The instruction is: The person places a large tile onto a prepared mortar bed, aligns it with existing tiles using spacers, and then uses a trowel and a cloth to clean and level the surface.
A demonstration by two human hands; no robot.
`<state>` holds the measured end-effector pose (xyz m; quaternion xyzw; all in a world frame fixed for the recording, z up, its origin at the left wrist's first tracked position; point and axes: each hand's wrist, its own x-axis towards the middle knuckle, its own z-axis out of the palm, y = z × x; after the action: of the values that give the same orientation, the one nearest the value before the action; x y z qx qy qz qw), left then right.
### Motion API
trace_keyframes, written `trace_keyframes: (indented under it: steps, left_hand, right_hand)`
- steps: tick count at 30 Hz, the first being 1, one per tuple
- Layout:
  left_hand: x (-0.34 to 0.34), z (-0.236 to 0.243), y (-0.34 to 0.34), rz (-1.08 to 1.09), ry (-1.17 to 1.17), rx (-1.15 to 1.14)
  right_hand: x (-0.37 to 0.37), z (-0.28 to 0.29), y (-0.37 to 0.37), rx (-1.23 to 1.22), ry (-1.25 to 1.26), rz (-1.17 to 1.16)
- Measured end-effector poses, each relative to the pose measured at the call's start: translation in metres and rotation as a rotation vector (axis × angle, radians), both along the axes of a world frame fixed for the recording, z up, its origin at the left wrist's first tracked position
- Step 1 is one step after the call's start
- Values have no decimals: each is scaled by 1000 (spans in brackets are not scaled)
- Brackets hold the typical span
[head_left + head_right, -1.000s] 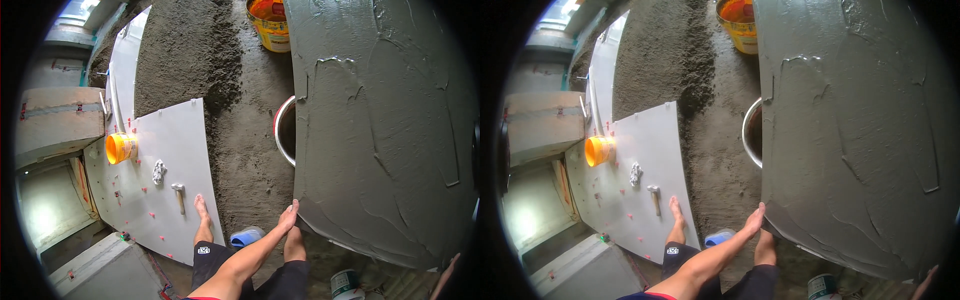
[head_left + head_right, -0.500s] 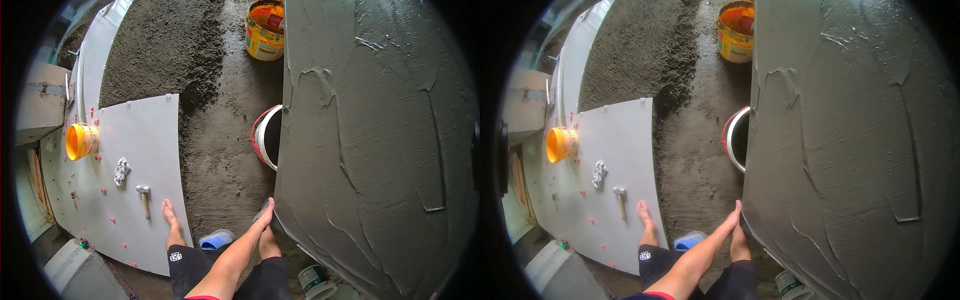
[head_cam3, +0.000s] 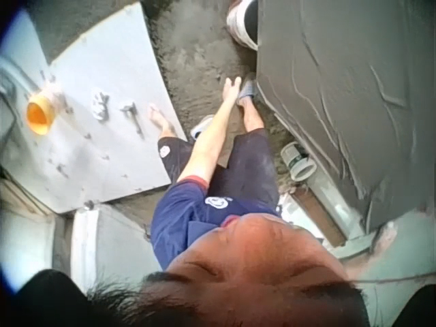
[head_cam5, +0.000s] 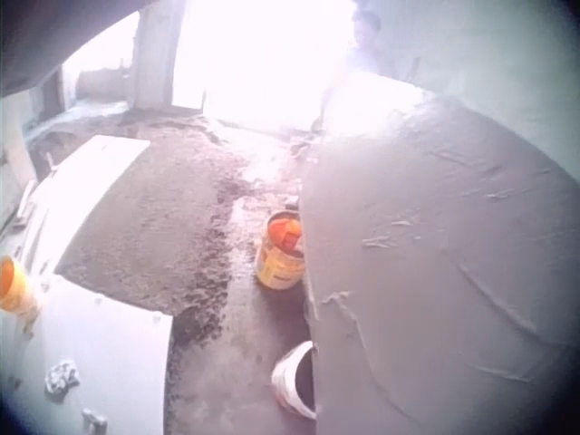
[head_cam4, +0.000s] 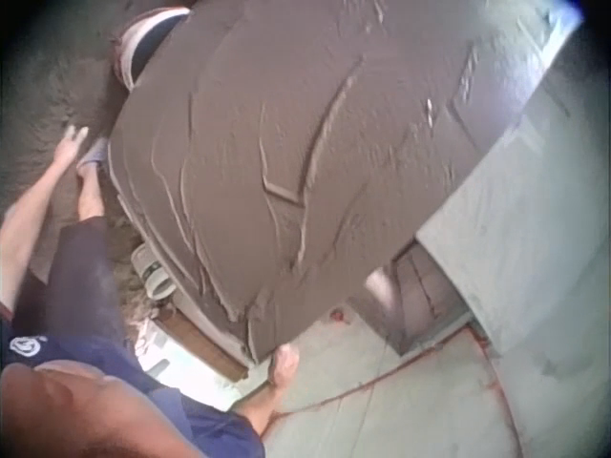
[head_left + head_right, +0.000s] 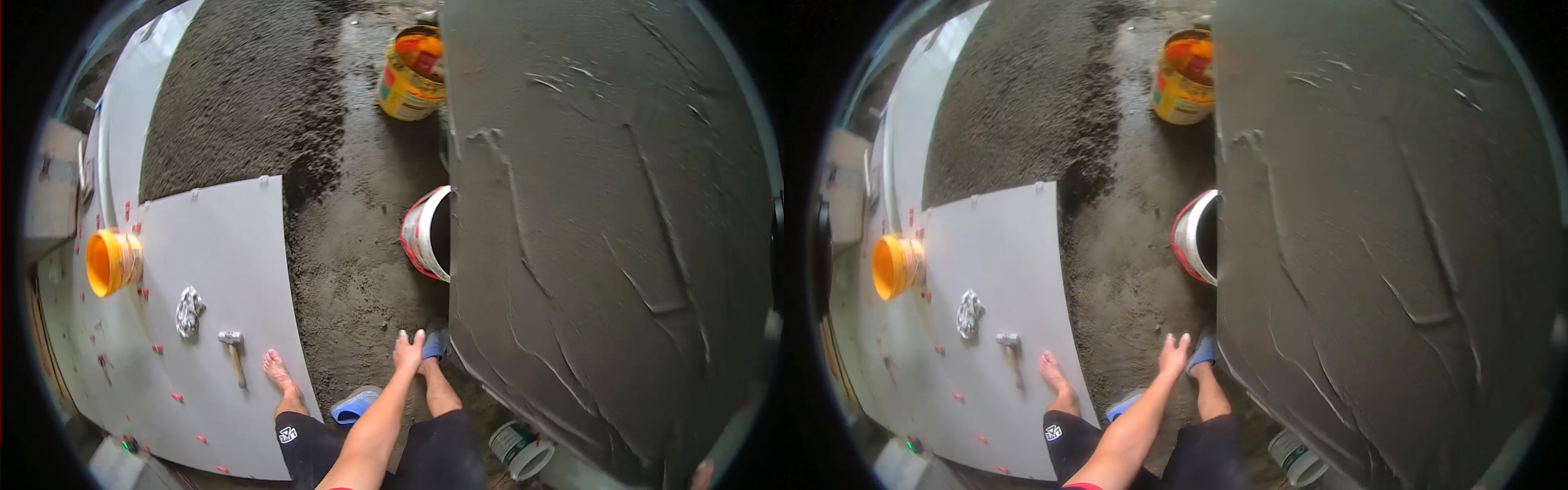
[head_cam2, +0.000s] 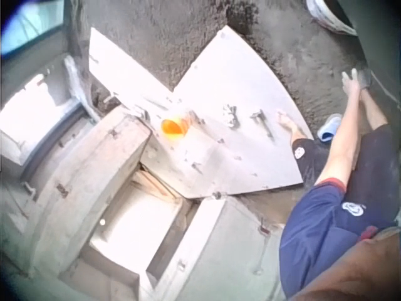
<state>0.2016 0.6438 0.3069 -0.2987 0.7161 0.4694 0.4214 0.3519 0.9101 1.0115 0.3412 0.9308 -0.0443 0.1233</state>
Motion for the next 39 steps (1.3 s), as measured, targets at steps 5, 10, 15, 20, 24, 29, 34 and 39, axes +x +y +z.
trace_keyframes:
  steps: [5,10,15,20,24,29,34,39]
  left_hand:
    - [-3,108,-38,126,561,121]
    - [6,296,-46,-12,760,550]
    - [57,424,-12,-235,1145,790]
    - [68,484,14,-197,1533,686]
    - [72,494,36,-141,1665,493]
    - [84,493,56,-155,1608,352]
    - [90,502,56,-45,1603,189]
    - [102,502,28,-26,1565,-19]
  right_hand:
    - [-69,-29,-52,-24,-65,96]
    - [-131,-46,-69,-491,-109,209]
    - [-134,-44,-45,-746,-243,431]
    - [-149,-55,-49,-844,-364,542]
    - [-154,-60,-46,-824,-382,584]
    - [-164,-54,-52,-788,-397,702]
    - [-167,-56,-62,-833,-398,748]
    - [-171,-125,-55,-1519,-461,313]
